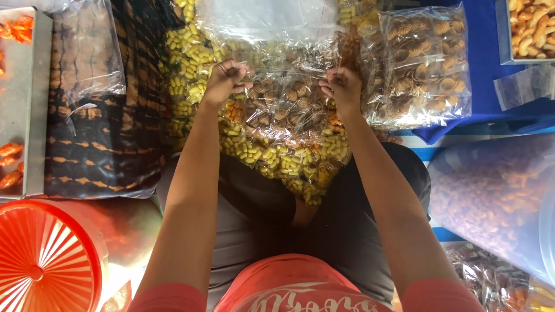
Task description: Manual packaging of various snacks into small plastic bags from a large pile on the floor.
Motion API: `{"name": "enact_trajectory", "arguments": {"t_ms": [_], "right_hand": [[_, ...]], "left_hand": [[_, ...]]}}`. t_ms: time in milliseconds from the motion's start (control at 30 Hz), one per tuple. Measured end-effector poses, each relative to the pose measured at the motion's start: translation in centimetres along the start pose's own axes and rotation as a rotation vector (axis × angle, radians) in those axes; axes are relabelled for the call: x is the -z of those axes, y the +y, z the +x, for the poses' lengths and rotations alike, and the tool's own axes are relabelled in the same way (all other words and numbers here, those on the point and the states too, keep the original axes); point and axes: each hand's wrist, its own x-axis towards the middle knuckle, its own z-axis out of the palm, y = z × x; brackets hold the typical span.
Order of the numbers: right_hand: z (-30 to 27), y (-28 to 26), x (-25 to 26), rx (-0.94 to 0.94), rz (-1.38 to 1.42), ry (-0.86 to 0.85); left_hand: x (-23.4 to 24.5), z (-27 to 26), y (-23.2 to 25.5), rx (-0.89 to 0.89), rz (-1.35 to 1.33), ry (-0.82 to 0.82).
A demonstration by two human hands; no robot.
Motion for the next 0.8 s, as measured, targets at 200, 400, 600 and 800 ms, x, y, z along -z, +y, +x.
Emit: {"name": "enact_trajectory", "arguments": {"t_ms": [200, 400, 600, 800], "right_hand": [[-0.9, -1.4, -0.2, -0.106, 0.094, 0.011], [0.6, 2.5, 0.3, -0.132, 0.256, 0.052], [-0.4, 1.3, 0.7, -0.042, 0.182, -0.036], [-4.3, -3.3, -1.5, -0.093, 0.247, 0.038]], "left_hand": [[0.1, -1.1, 1.8, 0.053, -0.035, -0.044], [-1.1, -1.2, 0.8, 0.014, -0.124, 0.086], [-0.8, -1.7, 0.2, -0.022, -0.175, 0.028], [-0.9, -2.9, 2.8, 0.147, -0.345, 0.005]]}}
